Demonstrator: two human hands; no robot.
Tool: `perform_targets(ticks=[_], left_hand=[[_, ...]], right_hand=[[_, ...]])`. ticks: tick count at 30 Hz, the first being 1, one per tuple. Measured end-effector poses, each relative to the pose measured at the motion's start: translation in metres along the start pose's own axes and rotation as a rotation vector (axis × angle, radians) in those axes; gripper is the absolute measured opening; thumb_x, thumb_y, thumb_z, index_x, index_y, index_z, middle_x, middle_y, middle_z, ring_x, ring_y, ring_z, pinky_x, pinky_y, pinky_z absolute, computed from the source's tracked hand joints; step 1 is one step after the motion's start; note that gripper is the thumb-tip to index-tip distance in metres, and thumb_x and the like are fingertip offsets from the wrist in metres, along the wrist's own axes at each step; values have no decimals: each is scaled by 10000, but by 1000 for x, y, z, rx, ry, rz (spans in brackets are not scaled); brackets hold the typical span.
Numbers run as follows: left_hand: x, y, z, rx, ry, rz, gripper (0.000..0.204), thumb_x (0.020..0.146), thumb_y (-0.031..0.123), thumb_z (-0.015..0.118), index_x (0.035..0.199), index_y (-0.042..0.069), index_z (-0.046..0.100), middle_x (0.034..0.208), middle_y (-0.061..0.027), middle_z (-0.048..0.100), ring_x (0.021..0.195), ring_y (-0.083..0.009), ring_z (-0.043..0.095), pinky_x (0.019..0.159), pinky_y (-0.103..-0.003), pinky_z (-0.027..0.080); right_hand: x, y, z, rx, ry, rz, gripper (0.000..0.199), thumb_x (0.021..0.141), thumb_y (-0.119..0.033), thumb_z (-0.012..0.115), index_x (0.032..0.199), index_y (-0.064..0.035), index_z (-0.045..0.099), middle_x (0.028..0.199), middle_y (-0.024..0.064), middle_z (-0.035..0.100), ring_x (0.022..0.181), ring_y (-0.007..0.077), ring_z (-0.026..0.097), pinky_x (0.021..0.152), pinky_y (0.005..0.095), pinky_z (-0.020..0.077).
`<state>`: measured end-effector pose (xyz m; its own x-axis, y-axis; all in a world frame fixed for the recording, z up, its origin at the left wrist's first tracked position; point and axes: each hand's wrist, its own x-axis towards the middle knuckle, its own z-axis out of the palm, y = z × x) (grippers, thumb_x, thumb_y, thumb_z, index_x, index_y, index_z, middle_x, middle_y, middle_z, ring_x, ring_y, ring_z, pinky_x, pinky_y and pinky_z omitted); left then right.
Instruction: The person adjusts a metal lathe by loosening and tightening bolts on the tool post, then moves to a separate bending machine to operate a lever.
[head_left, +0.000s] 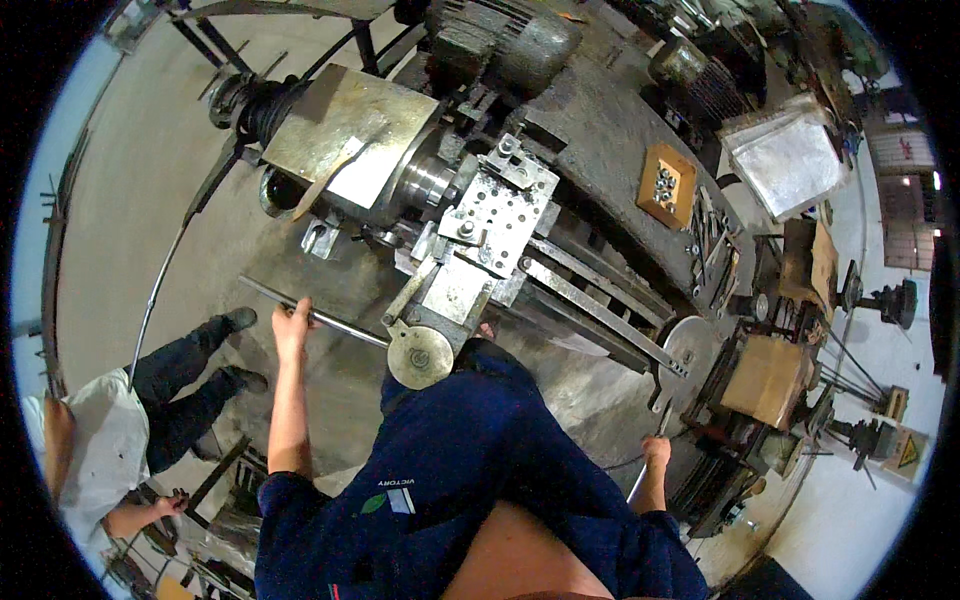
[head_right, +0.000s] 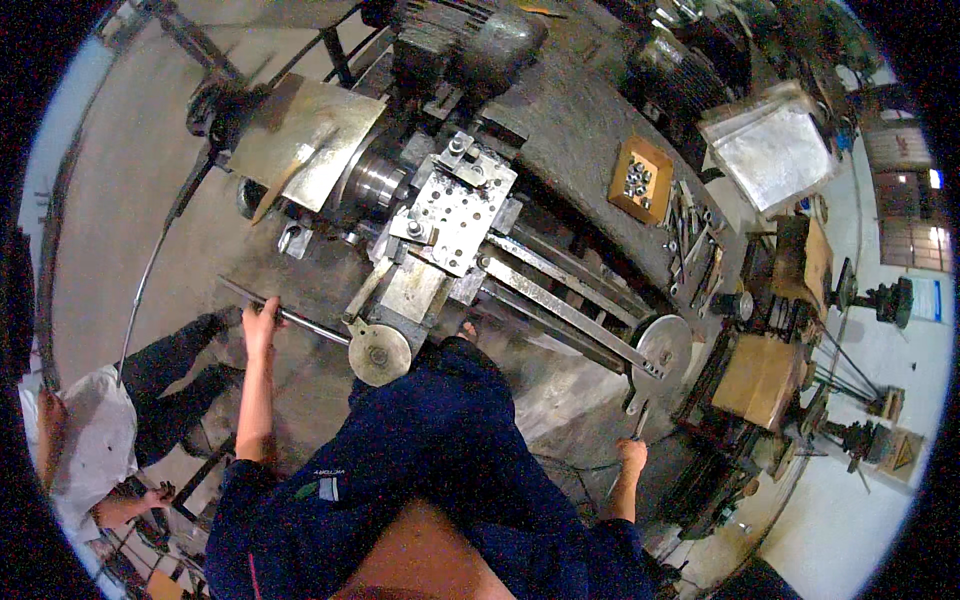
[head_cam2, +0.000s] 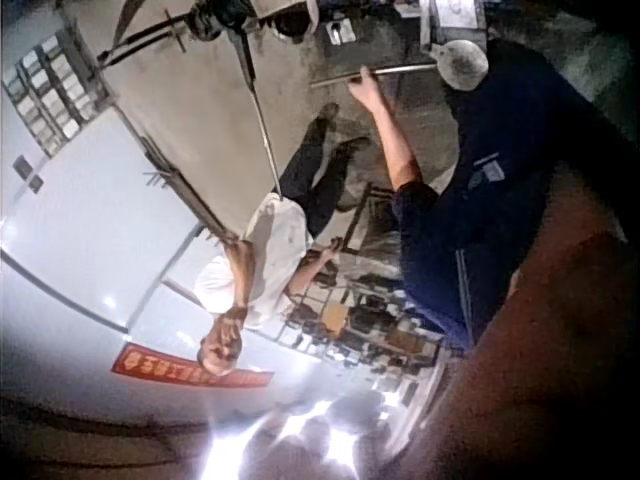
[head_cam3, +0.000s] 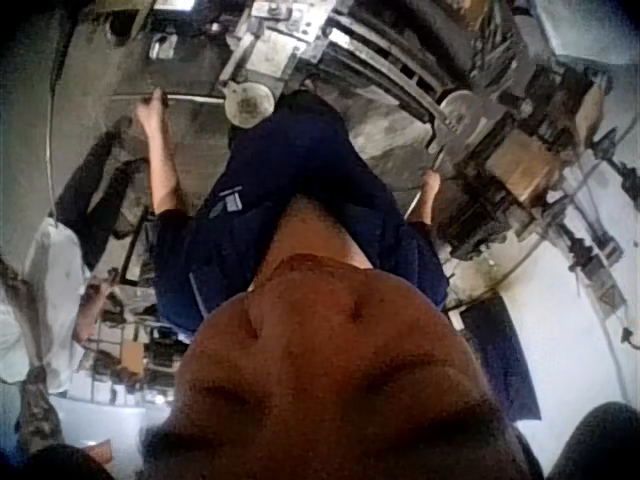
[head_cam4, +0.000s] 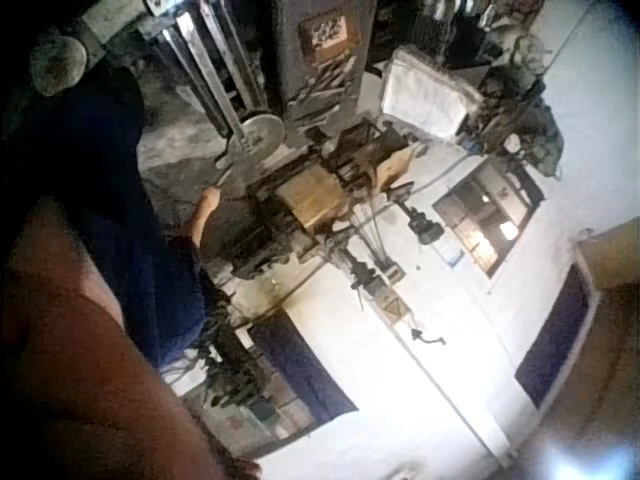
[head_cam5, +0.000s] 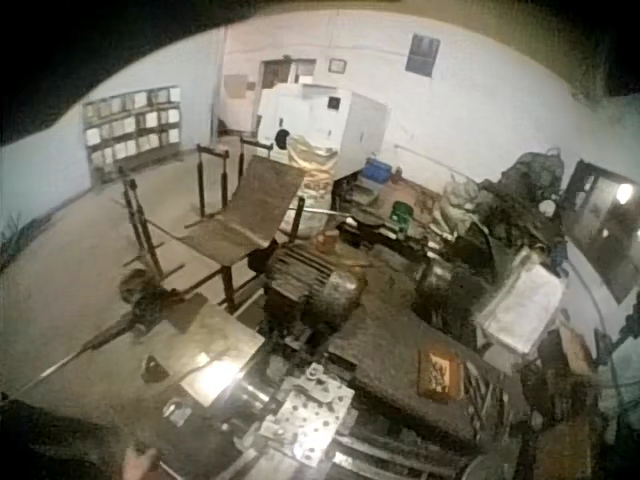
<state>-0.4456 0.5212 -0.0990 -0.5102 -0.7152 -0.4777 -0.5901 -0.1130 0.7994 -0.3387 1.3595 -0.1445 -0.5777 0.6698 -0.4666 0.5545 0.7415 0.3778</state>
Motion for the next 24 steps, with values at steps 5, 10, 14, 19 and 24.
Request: perform_targets(ticks=[5,10,14,19,24], left_hand=[[-16,75,-12,315,98,543,328,856,203,570,1028,-75,598,643,-85,624,556,-156,613,529,-277,475],[59,51,63,62,-359,236,265,882,166,501,931,-75,600,649,-93,619,486,-152,577,487,-302,471],[75,41,112,-112,-513,41,246,888,171,455,817,-40,563,647,-94,596,447,-176,557,451,-312,454],[85,33,135,-40,-535,134,231,880,157,460,769,-28,545,634,-100,576,422,-197,539,426,-327,430],[72,32,133,133,-304,288,249,868,139,481,711,-32,570,531,-97,546,389,-201,520,408,-345,414]], right_hand=[[-13,-17,-9,-65,-25,-21,214,711,-303,606,813,-144,707,890,146,671,864,303,649,756,361,521],[2,3,-4,117,-56,-215,282,703,-302,620,828,-59,692,858,177,658,788,322,631,733,385,499],[0,-2,-1,-99,9,-179,275,740,-336,582,845,-118,713,806,114,669,835,295,629,747,380,495],[-3,4,-2,-267,31,-404,281,772,-336,575,753,-82,696,894,153,663,873,312,622,805,394,480],[-62,-75,-61,277,42,315,344,718,-313,619,903,-27,668,973,158,664,907,300,638,824,421,479]])
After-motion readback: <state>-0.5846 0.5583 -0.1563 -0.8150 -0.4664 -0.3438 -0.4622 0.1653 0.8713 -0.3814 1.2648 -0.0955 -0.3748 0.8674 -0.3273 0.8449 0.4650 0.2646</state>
